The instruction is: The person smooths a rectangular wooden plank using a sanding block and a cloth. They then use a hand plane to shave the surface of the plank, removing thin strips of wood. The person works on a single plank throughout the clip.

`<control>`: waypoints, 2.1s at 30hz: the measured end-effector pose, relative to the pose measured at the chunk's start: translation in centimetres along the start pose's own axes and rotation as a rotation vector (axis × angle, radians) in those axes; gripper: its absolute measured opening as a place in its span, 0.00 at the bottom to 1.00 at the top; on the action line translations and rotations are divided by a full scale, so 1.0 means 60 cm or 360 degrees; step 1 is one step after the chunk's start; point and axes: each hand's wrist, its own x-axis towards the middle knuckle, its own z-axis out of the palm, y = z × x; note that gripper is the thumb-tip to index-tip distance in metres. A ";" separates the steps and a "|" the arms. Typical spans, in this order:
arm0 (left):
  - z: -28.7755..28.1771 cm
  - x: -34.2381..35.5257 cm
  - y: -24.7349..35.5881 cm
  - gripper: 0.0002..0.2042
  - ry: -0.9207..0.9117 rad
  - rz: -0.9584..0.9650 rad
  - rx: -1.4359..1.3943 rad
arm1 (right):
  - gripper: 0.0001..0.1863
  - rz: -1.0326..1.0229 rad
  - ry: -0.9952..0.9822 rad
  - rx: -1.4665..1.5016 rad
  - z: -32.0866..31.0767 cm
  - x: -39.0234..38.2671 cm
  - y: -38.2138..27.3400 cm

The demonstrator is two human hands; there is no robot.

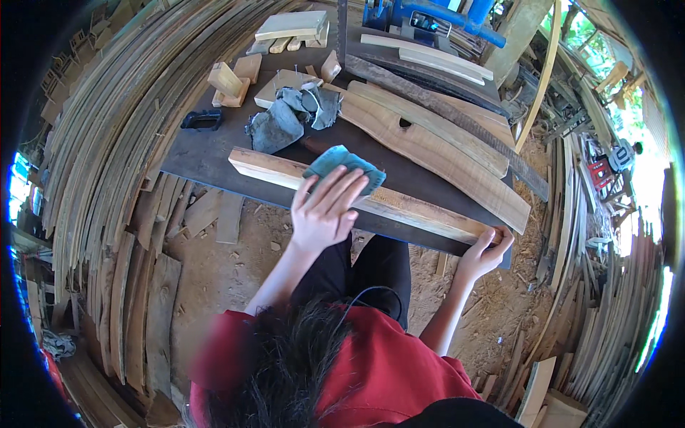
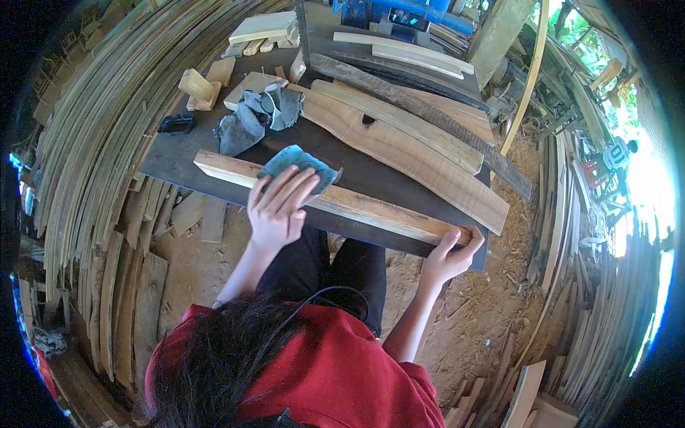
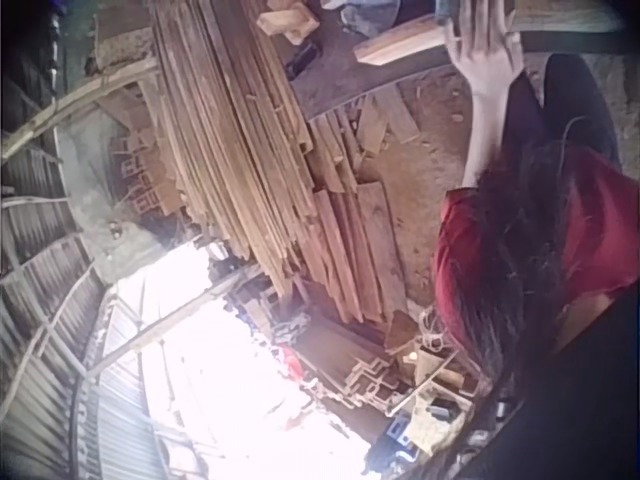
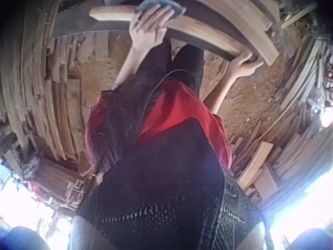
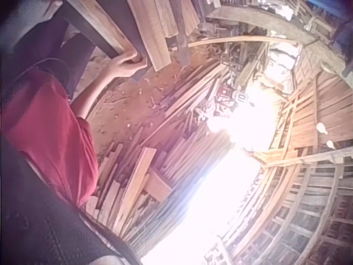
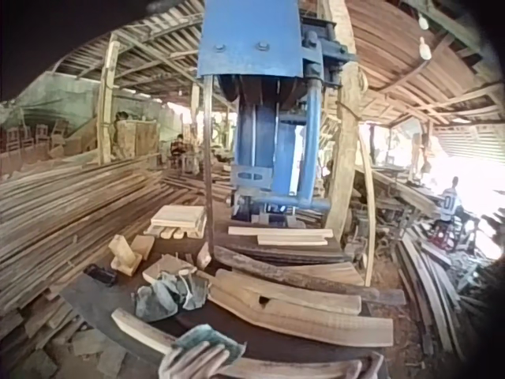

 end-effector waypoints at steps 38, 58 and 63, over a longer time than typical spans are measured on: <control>0.010 0.002 0.009 0.24 -0.0062 0.0085 0.0028 | 0.13 0.0000 -0.0016 -0.0018 -0.001 0.003 -0.004; 0.013 0.006 0.029 0.17 -0.0074 0.0035 -0.0164 | 0.13 0.0026 -0.0004 -0.0032 -0.001 0.000 0.004; -0.049 0.005 -0.093 0.19 -0.0112 -0.0052 -0.0015 | 0.13 0.0022 0.0006 -0.0011 -0.001 -0.003 -0.001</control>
